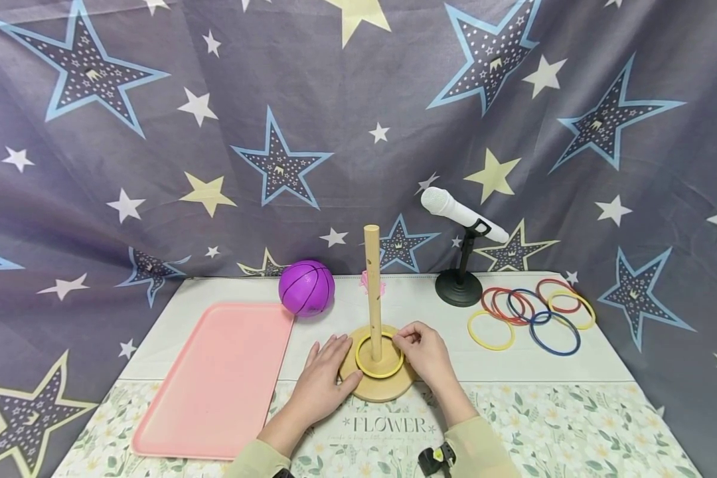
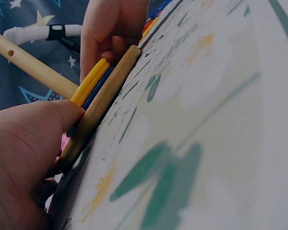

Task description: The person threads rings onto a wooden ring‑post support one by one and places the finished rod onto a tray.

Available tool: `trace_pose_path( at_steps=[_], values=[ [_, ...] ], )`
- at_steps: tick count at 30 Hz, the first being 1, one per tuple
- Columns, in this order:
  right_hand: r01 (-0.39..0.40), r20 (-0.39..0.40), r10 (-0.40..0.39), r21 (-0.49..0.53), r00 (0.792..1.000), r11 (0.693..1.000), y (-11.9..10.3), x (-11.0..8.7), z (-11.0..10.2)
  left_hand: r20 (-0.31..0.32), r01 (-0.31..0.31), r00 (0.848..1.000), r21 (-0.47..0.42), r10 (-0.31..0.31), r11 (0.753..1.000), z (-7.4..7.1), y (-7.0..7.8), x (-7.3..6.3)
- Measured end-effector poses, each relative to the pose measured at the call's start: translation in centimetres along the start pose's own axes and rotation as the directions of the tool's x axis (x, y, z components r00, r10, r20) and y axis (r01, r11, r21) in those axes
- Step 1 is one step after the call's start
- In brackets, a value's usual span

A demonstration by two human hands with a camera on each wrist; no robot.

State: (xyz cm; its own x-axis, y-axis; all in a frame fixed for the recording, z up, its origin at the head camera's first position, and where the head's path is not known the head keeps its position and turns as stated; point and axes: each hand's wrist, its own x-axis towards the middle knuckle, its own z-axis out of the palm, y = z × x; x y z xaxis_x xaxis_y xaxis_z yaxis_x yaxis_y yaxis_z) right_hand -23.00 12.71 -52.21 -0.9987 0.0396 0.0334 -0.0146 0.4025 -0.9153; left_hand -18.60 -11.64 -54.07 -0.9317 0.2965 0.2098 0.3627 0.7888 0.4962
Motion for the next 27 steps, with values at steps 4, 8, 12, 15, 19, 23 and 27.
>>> trace_pose_path(
  at_steps=[4,8,12,15,19,23,27],
  values=[
    [-0.034,0.015,0.034,0.049,0.999,0.998,-0.1,-0.1,-0.7,-0.004,-0.003,1.0,-0.001,0.003,1.0,0.0,0.0,0.1],
    [-0.059,0.006,0.059,0.054,0.998,0.997,-0.1,-0.3,-1.8,-0.007,-0.008,1.0,-0.004,0.008,1.0,0.0,0.1,0.1],
    [-0.063,-0.01,0.064,0.045,0.998,0.997,-0.1,-0.2,-3.0,-0.014,-0.017,1.0,-0.012,0.017,1.0,0.0,0.1,0.0],
    [-0.056,-0.032,0.057,0.023,0.998,0.998,0.1,-0.2,-4.0,-0.015,-0.016,1.0,-0.019,0.016,1.0,0.0,0.1,-0.1],
    [-0.04,-0.066,0.039,-0.018,0.997,0.999,0.3,-0.4,-5.4,-0.016,-0.017,1.0,-0.019,0.017,1.0,0.0,0.0,-0.1],
    [-0.023,-0.091,0.018,-0.062,0.996,0.998,0.7,-0.5,-6.7,-0.028,-0.025,0.999,-0.022,0.024,0.999,0.0,0.0,-0.1],
    [-0.012,-0.118,0.002,-0.09,0.993,0.996,1.2,-0.6,-7.8,-0.032,-0.026,0.999,-0.029,0.025,0.999,0.0,0.0,-0.2]
  ],
)
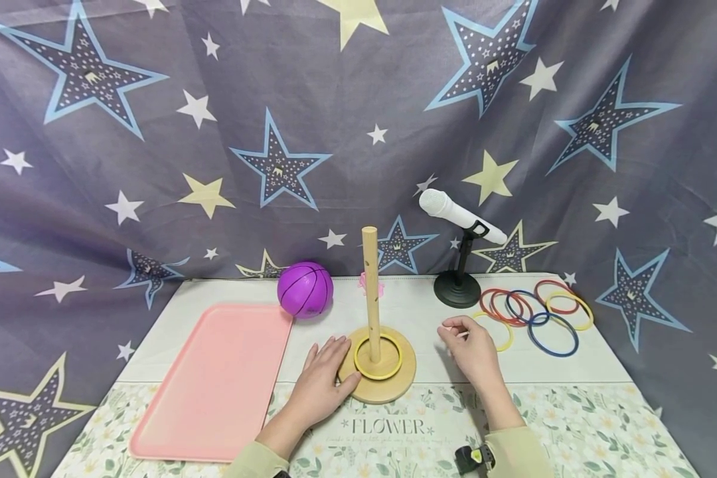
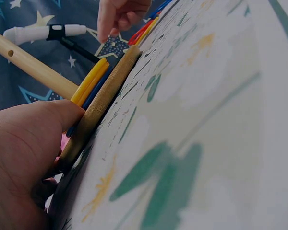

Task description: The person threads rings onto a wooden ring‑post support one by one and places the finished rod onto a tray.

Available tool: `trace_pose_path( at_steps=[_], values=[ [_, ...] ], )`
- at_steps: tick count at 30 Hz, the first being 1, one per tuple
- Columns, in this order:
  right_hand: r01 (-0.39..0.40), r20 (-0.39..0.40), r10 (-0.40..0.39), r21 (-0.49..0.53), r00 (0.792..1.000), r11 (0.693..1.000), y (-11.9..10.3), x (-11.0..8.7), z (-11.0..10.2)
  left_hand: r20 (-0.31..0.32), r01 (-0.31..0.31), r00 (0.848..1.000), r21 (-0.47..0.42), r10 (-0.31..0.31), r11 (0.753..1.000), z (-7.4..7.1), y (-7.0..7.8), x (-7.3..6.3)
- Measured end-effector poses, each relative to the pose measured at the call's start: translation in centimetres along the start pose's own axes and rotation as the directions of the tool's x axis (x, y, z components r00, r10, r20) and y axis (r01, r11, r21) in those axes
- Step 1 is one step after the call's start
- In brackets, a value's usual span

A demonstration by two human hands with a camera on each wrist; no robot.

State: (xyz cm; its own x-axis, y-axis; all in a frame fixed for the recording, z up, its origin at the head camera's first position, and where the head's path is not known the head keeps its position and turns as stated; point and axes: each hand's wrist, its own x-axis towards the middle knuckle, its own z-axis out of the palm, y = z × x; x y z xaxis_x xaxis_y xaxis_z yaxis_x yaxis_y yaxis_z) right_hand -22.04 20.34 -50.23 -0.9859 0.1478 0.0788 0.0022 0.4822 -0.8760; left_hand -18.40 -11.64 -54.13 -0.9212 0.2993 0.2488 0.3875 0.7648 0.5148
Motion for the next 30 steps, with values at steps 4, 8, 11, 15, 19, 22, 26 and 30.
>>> trace_pose_path(
  at_steps=[4,8,11,15,19,22,26,30],
  values=[
    [-0.001,-0.031,0.001,-0.003,1.0,1.0,0.5,0.2,-1.0,-0.002,-0.001,1.0,0.0,0.001,1.0,0.1,0.0,0.0],
    [0.0,-0.073,-0.002,-0.025,0.997,1.0,0.9,0.4,-1.8,-0.003,-0.002,1.0,0.007,0.002,1.0,0.1,0.0,0.0],
    [-0.003,-0.099,-0.002,-0.056,0.995,0.998,1.2,0.5,-2.4,0.004,0.004,1.0,0.01,-0.004,1.0,0.1,-0.1,0.1],
    [-0.02,-0.117,0.012,-0.069,0.993,0.997,1.9,0.6,-2.8,0.011,0.009,1.0,0.013,-0.009,1.0,0.2,-0.2,0.1],
    [-0.044,-0.135,0.033,-0.083,0.99,0.996,2.7,0.8,-3.2,0.012,0.009,1.0,0.016,-0.009,1.0,0.2,-0.2,0.2],
    [-0.062,-0.144,0.047,-0.095,0.988,0.994,3.3,0.8,-3.5,0.012,0.009,1.0,0.018,-0.01,1.0,0.2,-0.2,0.2],
    [-0.092,-0.151,0.075,-0.114,0.986,0.989,3.8,0.9,-3.8,0.01,0.009,1.0,0.015,-0.009,1.0,0.2,-0.2,0.2],
    [-0.128,-0.152,0.105,-0.15,0.983,0.98,4.3,1.0,-4.0,0.006,0.005,1.0,0.015,-0.005,1.0,0.2,-0.2,0.2]
  ],
)
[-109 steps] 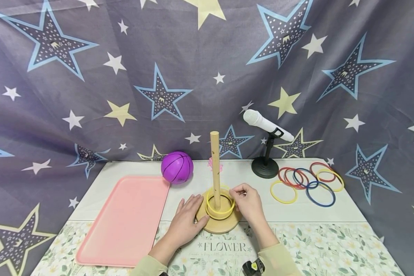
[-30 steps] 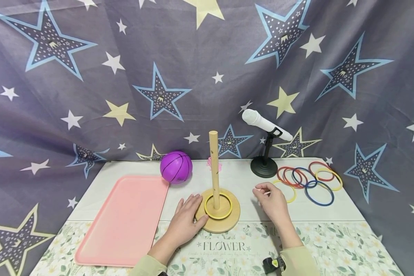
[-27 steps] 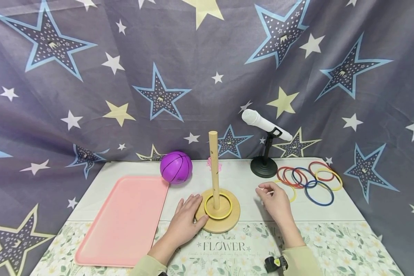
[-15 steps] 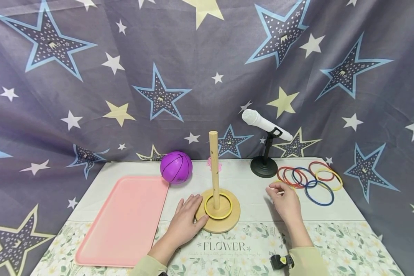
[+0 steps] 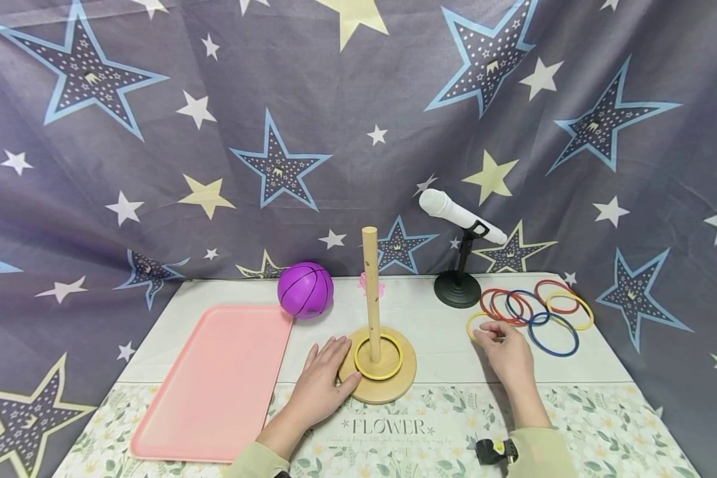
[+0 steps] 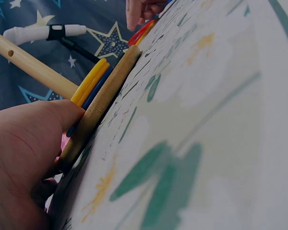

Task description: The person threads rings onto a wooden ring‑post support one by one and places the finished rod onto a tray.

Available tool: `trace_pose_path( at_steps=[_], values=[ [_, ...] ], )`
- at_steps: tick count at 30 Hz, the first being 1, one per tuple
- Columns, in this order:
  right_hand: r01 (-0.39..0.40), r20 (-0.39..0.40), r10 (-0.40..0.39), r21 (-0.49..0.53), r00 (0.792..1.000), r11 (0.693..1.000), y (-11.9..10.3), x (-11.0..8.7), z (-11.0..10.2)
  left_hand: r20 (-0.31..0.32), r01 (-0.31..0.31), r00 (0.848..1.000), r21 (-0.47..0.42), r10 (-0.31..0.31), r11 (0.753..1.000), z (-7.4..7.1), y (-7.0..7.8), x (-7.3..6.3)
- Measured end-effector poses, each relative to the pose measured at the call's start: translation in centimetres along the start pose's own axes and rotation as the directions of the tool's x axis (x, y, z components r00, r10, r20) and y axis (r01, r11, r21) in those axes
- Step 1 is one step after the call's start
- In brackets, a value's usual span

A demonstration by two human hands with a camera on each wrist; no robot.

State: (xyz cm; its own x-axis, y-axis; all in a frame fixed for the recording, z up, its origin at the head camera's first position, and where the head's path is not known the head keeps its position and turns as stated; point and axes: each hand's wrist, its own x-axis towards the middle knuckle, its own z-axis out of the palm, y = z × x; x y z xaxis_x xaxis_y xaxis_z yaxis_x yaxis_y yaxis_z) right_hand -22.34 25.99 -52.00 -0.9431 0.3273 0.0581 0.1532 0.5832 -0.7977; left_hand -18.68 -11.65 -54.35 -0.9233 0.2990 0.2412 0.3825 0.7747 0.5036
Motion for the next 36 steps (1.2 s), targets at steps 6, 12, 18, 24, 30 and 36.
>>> trace_pose_path(
  at_steps=[6,12,18,24,30,36],
  values=[
    [-0.014,0.027,0.015,-0.013,1.0,1.0,0.3,0.08,-0.26,0.004,0.002,1.0,0.006,-0.002,1.0,-0.01,0.04,-0.01],
    [-0.016,0.048,0.018,-0.037,0.999,0.999,0.38,0.03,-0.44,0.006,0.0,1.0,0.004,0.0,1.0,-0.11,0.12,-0.04],
    [-0.002,0.064,0.005,-0.055,0.998,0.999,0.75,0.07,-0.46,-0.001,-0.005,1.0,0.007,0.005,1.0,-0.08,0.09,-0.05],
    [-0.014,0.088,0.019,-0.056,0.996,0.998,0.78,0.04,-0.4,-0.013,-0.013,1.0,0.006,0.013,1.0,0.01,-0.05,-0.01],
    [0.005,0.106,0.003,-0.072,0.994,0.997,0.77,0.08,-0.35,0.008,0.006,1.0,0.009,-0.006,1.0,0.13,-0.21,0.09],
    [0.024,0.11,-0.013,-0.095,0.994,0.995,0.91,0.11,-0.23,0.007,0.009,1.0,0.006,-0.009,1.0,0.12,-0.21,0.09]
  ],
)
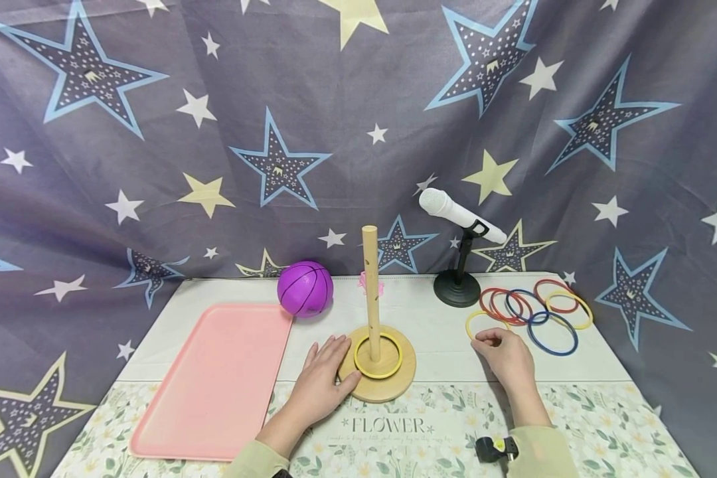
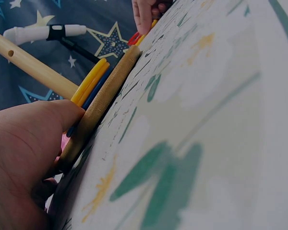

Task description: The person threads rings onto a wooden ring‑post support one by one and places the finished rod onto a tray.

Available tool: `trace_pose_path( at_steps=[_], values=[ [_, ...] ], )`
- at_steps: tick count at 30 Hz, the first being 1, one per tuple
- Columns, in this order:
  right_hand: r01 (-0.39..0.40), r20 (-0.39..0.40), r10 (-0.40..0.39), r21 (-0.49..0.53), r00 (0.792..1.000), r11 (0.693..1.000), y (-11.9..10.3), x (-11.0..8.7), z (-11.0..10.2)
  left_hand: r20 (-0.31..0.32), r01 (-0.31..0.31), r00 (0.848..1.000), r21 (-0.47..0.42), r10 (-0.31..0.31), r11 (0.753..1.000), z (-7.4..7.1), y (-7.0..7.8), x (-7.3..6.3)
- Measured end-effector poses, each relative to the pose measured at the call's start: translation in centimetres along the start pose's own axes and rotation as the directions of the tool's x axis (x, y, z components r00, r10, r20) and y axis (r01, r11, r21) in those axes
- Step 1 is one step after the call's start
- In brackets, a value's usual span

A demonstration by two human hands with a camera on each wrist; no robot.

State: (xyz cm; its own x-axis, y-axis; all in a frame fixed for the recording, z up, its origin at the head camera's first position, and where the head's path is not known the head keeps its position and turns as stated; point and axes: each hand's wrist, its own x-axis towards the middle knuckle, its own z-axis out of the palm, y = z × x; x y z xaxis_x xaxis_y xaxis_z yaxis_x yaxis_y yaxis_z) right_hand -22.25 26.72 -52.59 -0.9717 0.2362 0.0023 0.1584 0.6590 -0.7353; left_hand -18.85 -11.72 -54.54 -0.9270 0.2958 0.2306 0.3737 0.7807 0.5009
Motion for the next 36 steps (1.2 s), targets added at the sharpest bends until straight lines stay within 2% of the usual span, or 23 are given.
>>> trace_pose_path(
  at_steps=[8,27,36],
  values=[
    [0.033,-0.01,-0.034,-0.059,0.999,0.998,-0.1,0.0,-0.1,0.007,0.007,1.0,0.002,-0.007,1.0,0.1,0.0,0.0],
    [0.049,0.01,-0.049,-0.105,0.999,0.993,-0.3,-0.1,-0.1,-0.004,-0.007,1.0,-0.01,0.007,1.0,-0.1,0.2,-0.2],
    [0.058,0.045,-0.055,-0.076,0.997,0.995,-1.0,-0.3,-0.5,-0.014,-0.012,1.0,-0.018,0.012,1.0,-0.2,0.4,-0.2]
  ],
)
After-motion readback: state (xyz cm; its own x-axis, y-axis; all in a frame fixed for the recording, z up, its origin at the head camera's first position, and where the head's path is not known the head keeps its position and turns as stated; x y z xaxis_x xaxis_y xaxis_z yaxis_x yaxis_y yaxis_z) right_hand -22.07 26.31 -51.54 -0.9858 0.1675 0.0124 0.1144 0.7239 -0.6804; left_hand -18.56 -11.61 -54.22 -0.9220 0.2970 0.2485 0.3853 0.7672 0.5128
